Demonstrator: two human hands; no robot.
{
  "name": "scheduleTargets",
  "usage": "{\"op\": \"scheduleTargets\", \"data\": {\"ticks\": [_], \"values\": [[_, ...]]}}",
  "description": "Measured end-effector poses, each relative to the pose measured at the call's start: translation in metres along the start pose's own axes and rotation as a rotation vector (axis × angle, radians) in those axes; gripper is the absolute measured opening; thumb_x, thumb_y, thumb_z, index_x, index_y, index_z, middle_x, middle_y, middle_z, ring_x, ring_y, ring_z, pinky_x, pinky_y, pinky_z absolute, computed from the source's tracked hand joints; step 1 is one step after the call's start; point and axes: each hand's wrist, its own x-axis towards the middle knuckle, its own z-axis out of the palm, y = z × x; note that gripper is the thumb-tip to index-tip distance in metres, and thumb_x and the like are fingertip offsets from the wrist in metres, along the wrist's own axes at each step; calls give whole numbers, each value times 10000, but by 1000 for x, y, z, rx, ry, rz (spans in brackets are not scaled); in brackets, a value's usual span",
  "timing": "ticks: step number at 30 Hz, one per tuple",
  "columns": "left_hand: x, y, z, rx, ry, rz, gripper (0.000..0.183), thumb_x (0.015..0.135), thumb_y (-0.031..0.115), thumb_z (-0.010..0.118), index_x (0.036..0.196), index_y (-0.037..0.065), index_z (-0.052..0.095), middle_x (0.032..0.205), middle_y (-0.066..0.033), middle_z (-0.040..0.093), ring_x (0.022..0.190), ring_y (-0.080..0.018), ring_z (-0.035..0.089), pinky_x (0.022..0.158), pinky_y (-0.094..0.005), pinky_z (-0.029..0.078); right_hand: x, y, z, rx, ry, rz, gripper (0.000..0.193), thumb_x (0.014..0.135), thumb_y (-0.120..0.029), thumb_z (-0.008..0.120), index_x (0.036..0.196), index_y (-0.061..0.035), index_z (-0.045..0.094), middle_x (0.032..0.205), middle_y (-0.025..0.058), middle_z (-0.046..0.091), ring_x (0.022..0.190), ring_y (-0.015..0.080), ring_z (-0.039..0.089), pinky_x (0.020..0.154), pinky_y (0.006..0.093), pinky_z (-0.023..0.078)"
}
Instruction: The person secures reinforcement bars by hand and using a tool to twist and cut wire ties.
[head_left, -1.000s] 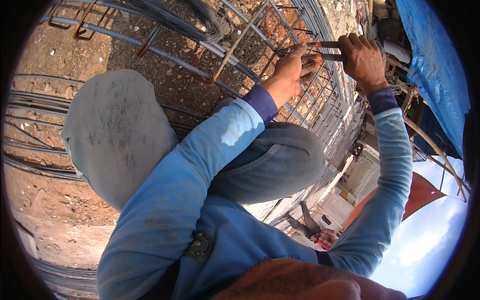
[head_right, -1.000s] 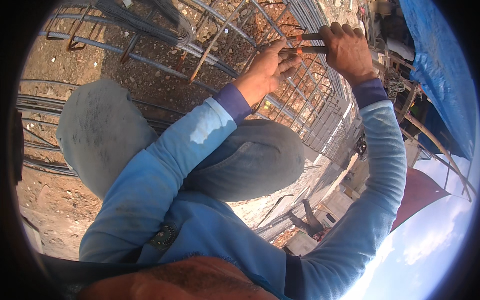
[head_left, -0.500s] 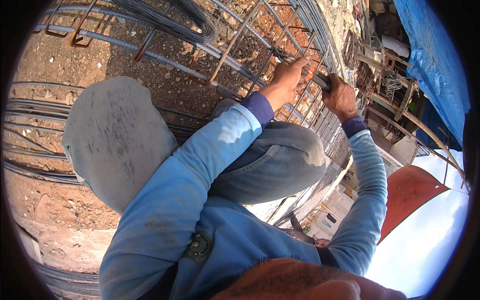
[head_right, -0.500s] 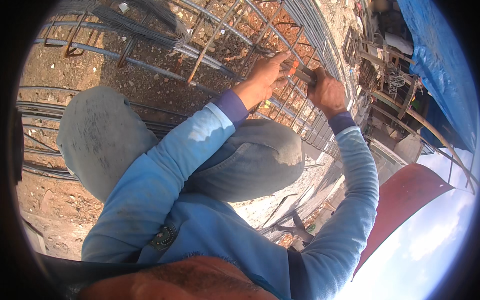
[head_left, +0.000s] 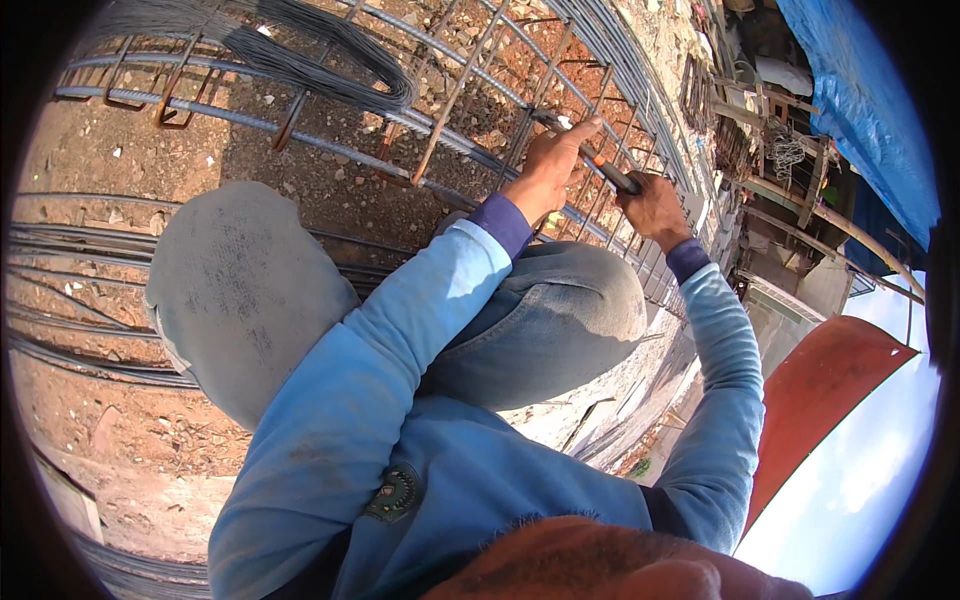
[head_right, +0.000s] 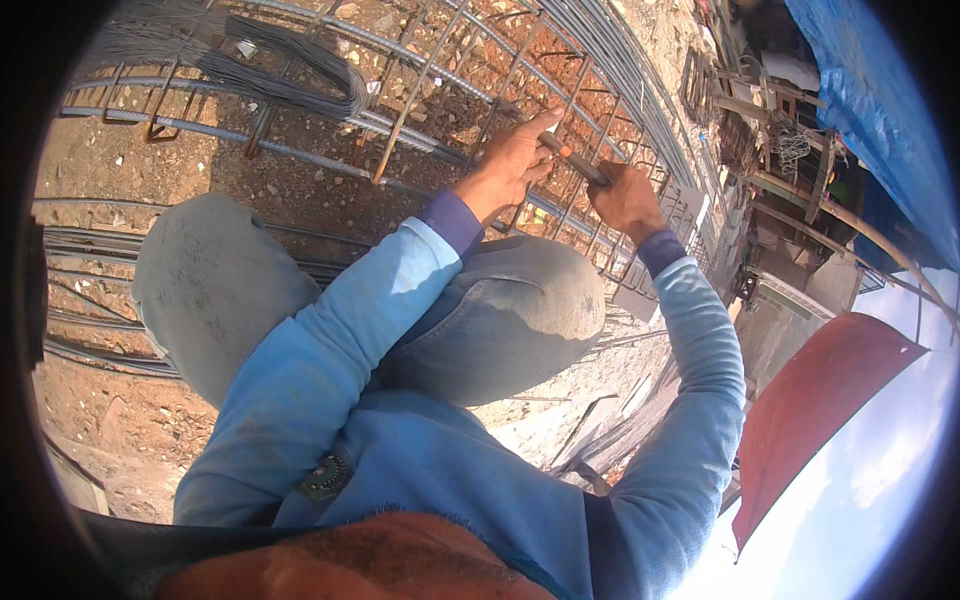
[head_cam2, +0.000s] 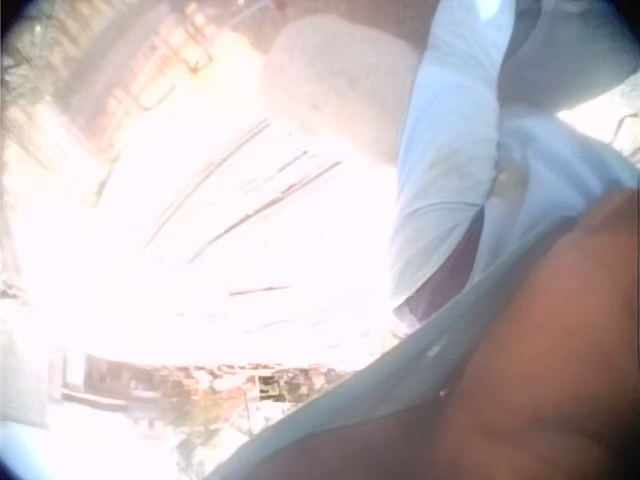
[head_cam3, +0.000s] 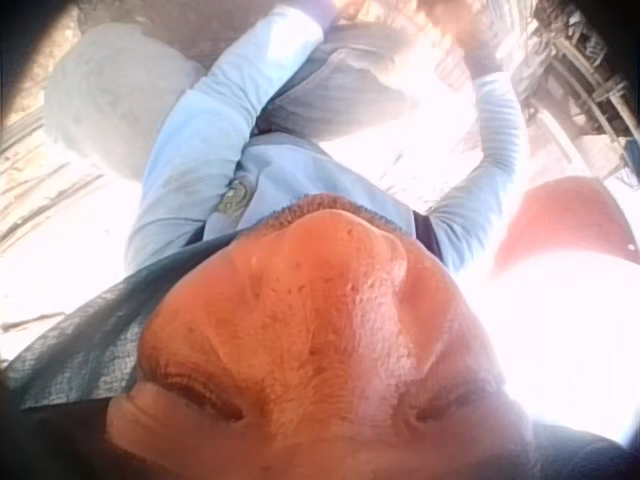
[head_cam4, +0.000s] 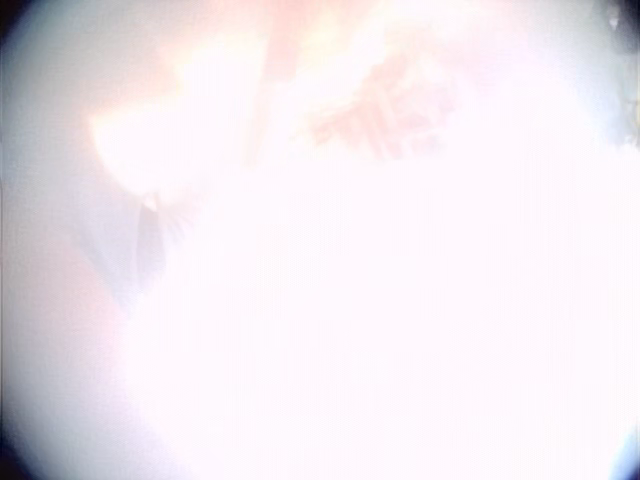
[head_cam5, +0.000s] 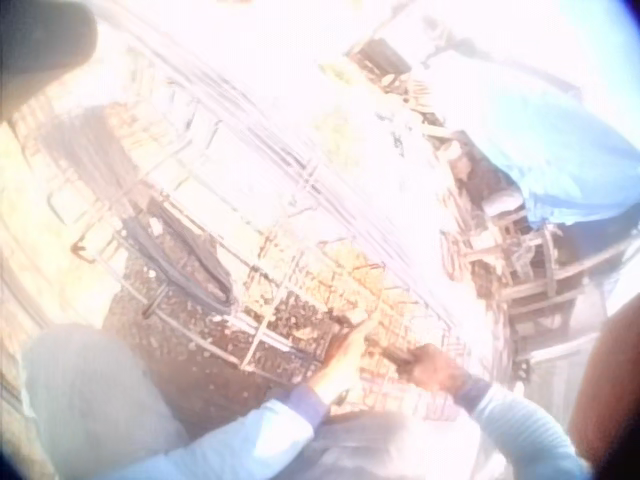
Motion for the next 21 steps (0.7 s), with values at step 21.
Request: {"op": "scheduleTargets", "data": {"ticks": [21], "values": [[18, -3, 30, -739, -169, 187, 415, 879, 465, 617, 908, 57, 542, 978, -74, 600, 990, -234, 582, 840, -461, 510, -27, -62, -19, -393, 282, 44, 230, 763, -144, 616, 922, 12, 558, 815, 162, 612, 731, 312, 664, 606, 389, 546]]}}
